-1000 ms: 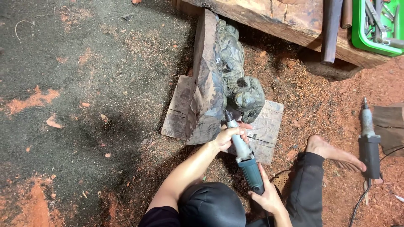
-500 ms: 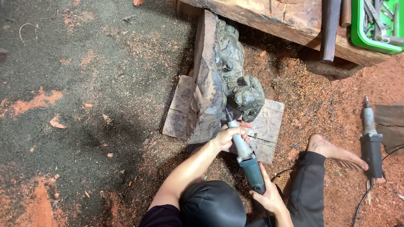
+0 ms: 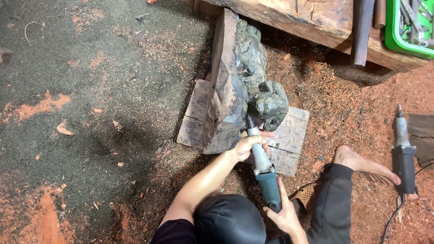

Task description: Using a power carving tool to add fine details to a wooden sculpture while seated on the floor.

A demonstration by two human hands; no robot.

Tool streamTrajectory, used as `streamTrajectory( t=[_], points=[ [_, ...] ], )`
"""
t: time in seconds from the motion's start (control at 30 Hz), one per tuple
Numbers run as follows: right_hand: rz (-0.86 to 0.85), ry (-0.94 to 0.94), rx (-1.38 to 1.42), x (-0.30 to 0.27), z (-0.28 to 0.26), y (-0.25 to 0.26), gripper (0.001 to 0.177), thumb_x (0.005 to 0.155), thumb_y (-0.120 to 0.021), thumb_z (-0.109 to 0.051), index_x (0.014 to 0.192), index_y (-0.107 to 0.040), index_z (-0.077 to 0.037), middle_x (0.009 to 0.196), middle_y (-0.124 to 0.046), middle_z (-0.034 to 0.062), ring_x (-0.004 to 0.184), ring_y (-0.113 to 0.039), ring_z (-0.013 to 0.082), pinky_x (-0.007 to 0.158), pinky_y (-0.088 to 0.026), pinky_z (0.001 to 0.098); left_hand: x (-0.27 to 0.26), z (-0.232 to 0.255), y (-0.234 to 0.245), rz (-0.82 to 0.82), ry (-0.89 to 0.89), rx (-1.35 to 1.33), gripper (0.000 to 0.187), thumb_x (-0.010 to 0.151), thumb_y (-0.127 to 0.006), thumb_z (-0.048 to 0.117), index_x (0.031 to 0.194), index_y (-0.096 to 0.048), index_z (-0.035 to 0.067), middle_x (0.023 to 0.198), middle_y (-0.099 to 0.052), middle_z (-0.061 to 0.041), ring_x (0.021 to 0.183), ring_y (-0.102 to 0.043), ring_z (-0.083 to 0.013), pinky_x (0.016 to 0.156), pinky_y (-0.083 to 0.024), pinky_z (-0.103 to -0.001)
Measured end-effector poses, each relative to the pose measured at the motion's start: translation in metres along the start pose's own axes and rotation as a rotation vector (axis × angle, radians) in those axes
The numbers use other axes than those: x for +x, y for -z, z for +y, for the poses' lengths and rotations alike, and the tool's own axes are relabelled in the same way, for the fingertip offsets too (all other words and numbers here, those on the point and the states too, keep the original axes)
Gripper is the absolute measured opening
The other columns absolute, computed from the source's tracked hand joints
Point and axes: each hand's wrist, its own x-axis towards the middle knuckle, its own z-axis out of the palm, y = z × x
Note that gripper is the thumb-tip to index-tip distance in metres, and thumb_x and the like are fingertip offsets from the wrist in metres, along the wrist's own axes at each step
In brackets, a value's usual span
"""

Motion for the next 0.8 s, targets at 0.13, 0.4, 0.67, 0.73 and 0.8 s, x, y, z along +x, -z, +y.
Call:
streamTrajectory(
  t=[0.13, 0.4, 0.67, 0.73, 0.8],
  points=[
    [-0.012, -0.015, -0.051, 0.003, 0.001, 0.005, 0.127, 0.06, -0.078, -0.011, 0.166, -0.01, -0.028, 0.141, -0.065, 0.018, 0.11, -0.077, 0.0329, 0.089, -0.059, 0.0459, 0.007, -0.009, 0.011, -0.055, 0.005, -0.026, 0.043, 0.082, -0.062, 0.005, 0.123, -0.068, -0.005, 0.072, -0.064, -0.007, 0.067, -0.068, -0.0216, 0.071, -0.06, -0.036],
    [-0.039, -0.073, -0.062, 0.004, 0.001, 0.019, 0.124, 0.061, -0.079, -0.005, 0.165, -0.016, -0.03, 0.127, -0.075, 0.0145, 0.096, -0.08, 0.029, 0.08, -0.06, 0.0381, 0.006, -0.01, 0.007, -0.055, -0.026, -0.056, 0.04, 0.081, -0.064, 0.002, 0.12, -0.069, -0.004, 0.07, -0.064, -0.006, 0.067, -0.067, -0.0212, 0.072, -0.061, -0.039],
    [-0.031, -0.088, -0.032, 0.006, 0.008, 0.024, 0.125, 0.059, -0.078, -0.001, 0.165, -0.019, -0.031, 0.129, -0.075, 0.0124, 0.098, -0.079, 0.0279, 0.083, -0.059, 0.0368, 0.005, -0.01, -0.003, 0.0, -0.028, -0.022, 0.036, 0.082, -0.065, 0.002, 0.118, -0.067, -0.003, 0.074, -0.067, -0.01, 0.068, -0.068, -0.0236, 0.07, -0.059, -0.039],
    [-0.025, -0.065, -0.012, 0.007, 0.012, 0.024, 0.125, 0.057, -0.078, 0.001, 0.165, -0.021, -0.029, 0.136, -0.071, 0.0132, 0.103, -0.078, 0.0287, 0.086, -0.059, 0.0378, 0.004, -0.01, -0.007, 0.02, -0.037, -0.006, 0.036, 0.082, -0.066, 0.002, 0.117, -0.067, -0.003, 0.073, -0.067, -0.01, 0.068, -0.068, -0.0233, 0.07, -0.059, -0.04],
    [-0.008, -0.058, -0.019, 0.006, 0.012, 0.024, 0.125, 0.057, -0.079, 0.0, 0.165, -0.021, -0.029, 0.138, -0.07, 0.0128, 0.109, -0.076, 0.0285, 0.091, -0.058, 0.037, 0.003, -0.008, -0.01, 0.06, -0.035, 0.015, 0.036, 0.082, -0.065, 0.002, 0.117, -0.066, -0.003, 0.072, -0.067, -0.011, 0.066, -0.068, -0.0238, 0.067, -0.06, -0.04]
  ],
)
